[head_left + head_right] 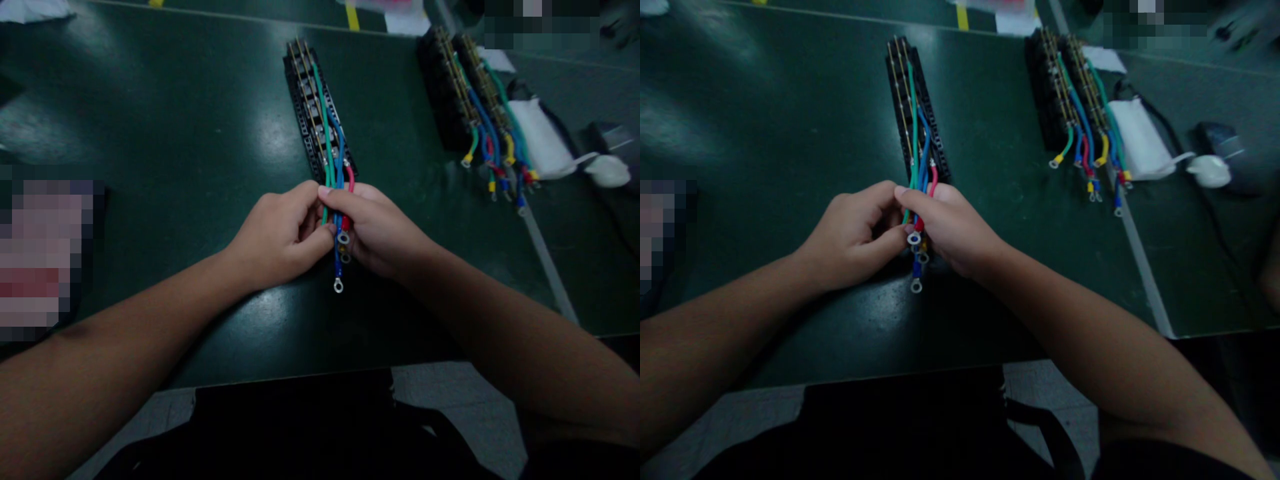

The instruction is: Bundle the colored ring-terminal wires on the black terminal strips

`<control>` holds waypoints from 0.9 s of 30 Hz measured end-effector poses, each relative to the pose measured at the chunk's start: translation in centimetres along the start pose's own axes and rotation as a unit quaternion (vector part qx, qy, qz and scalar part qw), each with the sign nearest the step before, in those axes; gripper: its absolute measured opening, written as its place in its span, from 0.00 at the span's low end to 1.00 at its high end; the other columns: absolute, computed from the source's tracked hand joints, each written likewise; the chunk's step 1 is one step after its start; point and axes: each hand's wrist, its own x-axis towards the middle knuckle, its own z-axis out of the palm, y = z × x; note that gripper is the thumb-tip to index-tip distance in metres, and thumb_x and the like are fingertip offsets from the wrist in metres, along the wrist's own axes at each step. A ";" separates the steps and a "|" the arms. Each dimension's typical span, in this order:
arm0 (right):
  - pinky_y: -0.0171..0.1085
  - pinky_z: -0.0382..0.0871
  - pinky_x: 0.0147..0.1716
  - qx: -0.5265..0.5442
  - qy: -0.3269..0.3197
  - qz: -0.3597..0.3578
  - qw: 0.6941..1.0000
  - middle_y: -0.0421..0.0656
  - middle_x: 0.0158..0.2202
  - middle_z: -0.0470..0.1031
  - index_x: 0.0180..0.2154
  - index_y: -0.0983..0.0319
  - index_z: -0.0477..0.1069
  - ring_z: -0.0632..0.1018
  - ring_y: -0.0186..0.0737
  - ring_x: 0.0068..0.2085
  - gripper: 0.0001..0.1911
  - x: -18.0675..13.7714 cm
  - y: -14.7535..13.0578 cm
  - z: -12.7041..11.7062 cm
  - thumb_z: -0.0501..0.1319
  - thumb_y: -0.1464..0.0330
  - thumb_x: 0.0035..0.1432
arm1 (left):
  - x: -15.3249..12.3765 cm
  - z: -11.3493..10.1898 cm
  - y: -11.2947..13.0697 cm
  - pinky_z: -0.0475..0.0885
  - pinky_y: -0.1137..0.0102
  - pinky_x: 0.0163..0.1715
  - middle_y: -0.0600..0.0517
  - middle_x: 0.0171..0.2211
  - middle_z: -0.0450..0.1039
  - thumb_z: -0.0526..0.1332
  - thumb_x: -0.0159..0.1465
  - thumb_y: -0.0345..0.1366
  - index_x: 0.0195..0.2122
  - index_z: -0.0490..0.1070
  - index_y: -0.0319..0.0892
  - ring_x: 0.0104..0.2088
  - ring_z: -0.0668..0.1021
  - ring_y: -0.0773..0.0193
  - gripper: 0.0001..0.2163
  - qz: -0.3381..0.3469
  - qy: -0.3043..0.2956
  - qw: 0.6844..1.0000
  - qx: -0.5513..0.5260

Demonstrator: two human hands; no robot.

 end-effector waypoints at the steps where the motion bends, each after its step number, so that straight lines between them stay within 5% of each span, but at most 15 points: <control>1: 0.34 0.72 0.31 0.001 -0.001 -0.002 1.000 0.40 0.27 0.71 0.35 0.62 0.69 0.75 0.36 0.29 0.08 0.0 0.0 0.0 0.61 0.67 0.68 | 0.0 0.0 0.0 0.63 0.68 0.26 0.58 0.22 0.69 0.58 0.60 0.39 0.30 0.60 0.46 0.21 0.67 0.68 0.06 0.000 0.000 1.000 0.000; 27: 0.34 0.70 0.29 -0.011 0.004 0.001 1.000 0.40 0.26 0.70 0.34 0.62 0.69 0.74 0.36 0.29 0.12 0.0 0.0 0.0 0.65 0.62 0.66 | 0.1 0.0 -0.1 0.62 0.68 0.25 0.58 0.21 0.67 0.58 0.59 0.39 0.29 0.60 0.46 0.21 0.67 0.68 0.07 0.008 0.004 1.000 -0.001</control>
